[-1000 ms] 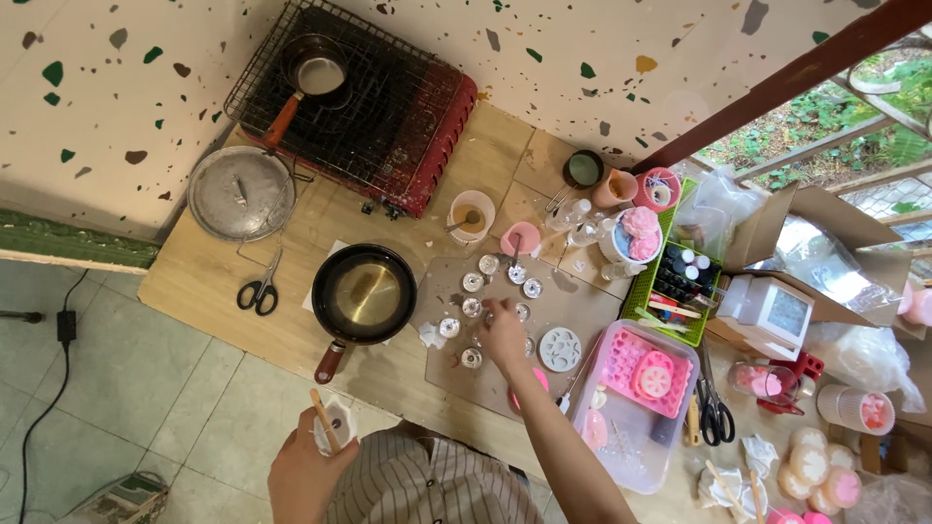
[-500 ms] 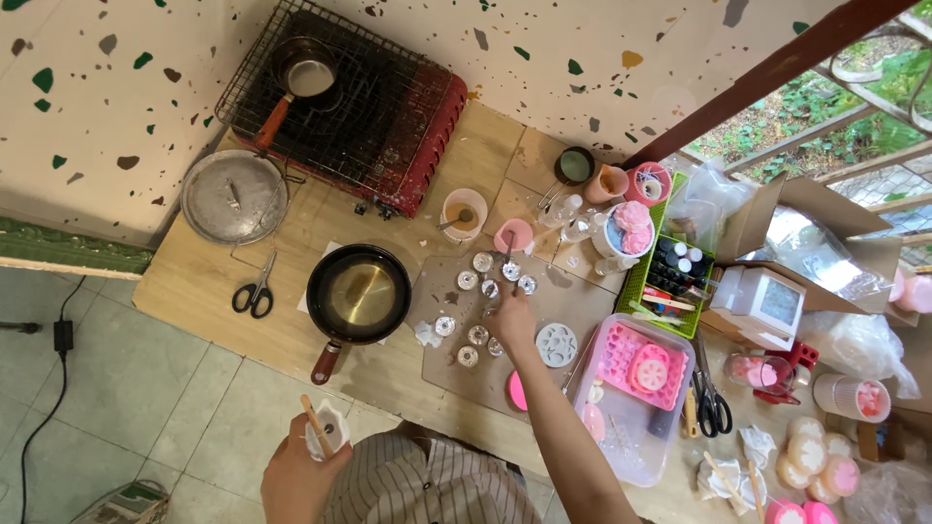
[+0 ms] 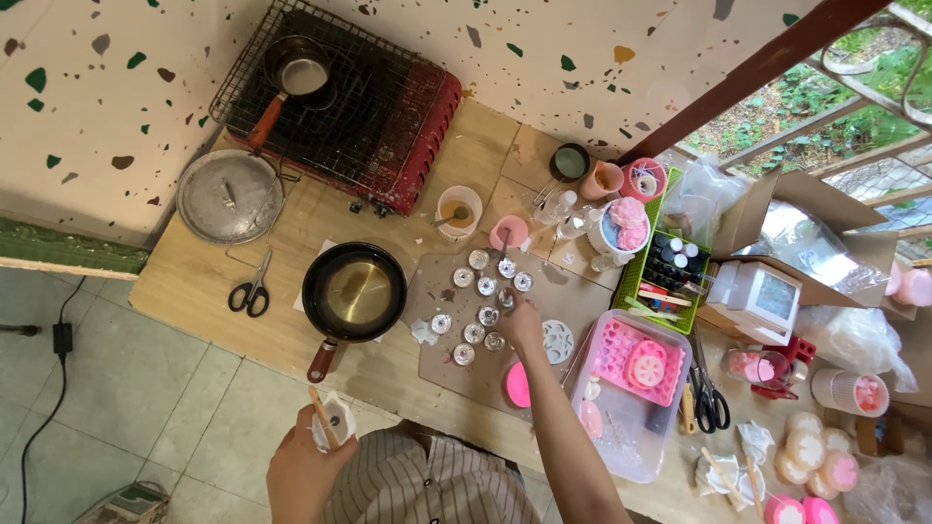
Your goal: The person is preparing candle molds and pouring wax in a studio.
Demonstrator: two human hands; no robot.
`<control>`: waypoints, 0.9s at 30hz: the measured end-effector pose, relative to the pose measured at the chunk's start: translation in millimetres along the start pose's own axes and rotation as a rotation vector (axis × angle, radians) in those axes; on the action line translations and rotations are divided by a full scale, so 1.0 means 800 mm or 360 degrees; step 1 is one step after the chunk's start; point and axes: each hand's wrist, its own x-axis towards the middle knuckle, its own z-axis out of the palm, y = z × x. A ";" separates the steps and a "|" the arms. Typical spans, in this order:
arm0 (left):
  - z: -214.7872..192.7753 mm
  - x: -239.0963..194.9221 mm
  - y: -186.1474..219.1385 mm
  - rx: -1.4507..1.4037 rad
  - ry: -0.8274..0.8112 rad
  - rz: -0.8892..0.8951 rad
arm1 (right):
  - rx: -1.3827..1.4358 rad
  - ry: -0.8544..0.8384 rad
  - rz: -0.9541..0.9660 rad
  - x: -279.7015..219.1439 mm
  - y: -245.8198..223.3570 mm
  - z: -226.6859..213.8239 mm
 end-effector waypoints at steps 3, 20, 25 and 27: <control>0.005 -0.001 -0.002 -0.0001 0.0056 0.0045 | 0.0036 0.0042 -0.0039 -0.020 -0.026 -0.029; 0.004 -0.009 -0.018 -0.0092 -0.0008 -0.0124 | -0.0121 -0.0438 -0.0139 -0.051 -0.135 0.009; 0.009 -0.013 -0.029 -0.0129 0.0048 -0.0086 | -0.0066 -0.0354 -0.0151 -0.052 -0.141 -0.008; 0.011 -0.016 -0.030 -0.0179 0.0105 -0.0064 | -0.0002 -0.0302 -0.0156 -0.060 -0.114 -0.012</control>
